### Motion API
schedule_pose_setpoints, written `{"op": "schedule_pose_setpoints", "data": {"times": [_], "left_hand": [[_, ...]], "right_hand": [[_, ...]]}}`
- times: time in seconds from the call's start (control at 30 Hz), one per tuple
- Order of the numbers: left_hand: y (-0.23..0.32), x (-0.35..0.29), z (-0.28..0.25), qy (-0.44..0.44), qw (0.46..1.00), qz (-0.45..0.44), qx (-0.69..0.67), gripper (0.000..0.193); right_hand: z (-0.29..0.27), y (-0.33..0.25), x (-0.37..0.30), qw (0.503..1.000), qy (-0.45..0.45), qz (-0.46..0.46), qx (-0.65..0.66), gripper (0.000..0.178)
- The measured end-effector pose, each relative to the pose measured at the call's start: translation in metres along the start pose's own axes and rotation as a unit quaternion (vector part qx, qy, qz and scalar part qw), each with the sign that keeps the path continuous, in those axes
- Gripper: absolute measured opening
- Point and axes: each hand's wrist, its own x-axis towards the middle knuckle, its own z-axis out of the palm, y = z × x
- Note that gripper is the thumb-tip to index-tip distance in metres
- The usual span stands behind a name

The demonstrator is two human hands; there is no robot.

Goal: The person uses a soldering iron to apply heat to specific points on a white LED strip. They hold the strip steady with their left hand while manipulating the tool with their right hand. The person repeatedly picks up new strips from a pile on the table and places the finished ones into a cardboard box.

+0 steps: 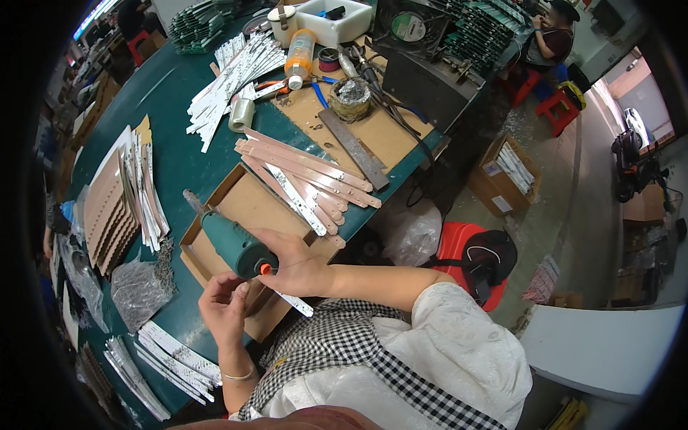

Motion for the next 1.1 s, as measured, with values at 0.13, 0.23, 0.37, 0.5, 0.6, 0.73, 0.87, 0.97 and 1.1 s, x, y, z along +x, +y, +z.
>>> {"op": "schedule_pose_setpoints", "data": {"times": [0.13,0.23,0.37,0.5,0.6,0.73,0.87,0.97,1.1], "left_hand": [[-0.009,-0.003,0.013,0.005,0.996,0.001,-0.093,0.015],[-0.002,-0.003,0.022,0.008,0.992,-0.001,-0.127,0.014],[0.000,-0.003,0.016,0.021,0.999,0.008,-0.030,0.012],[-0.005,-0.002,0.007,0.015,1.000,-0.018,-0.003,0.010],[-0.007,-0.001,0.009,0.012,0.991,-0.068,-0.116,0.010],[-0.011,0.003,0.006,0.003,0.952,-0.118,-0.281,0.010],[-0.024,0.006,-0.001,0.016,0.985,-0.071,-0.154,0.010],[-0.030,0.011,-0.006,0.043,0.998,-0.032,0.026,0.010],[-0.022,0.018,-0.007,0.055,0.987,0.018,0.151,0.010]], "right_hand": [[-0.003,-0.003,-0.001,1.000,-0.004,0.018,0.002,0.051],[-0.006,-0.001,-0.004,0.999,-0.002,0.042,0.000,0.053],[-0.002,0.012,-0.012,0.990,-0.005,0.130,0.051,0.056],[0.002,0.012,-0.015,0.982,0.010,0.181,0.061,0.037],[0.006,0.019,-0.019,0.989,0.019,0.107,0.101,0.042],[0.001,0.014,-0.017,0.987,-0.001,0.130,0.096,0.051],[0.007,0.011,-0.013,0.977,0.081,0.131,0.147,0.019],[-0.004,0.014,-0.018,0.987,0.034,0.134,0.082,0.041],[-0.009,0.014,-0.026,0.989,0.020,0.138,0.056,0.046]]}}
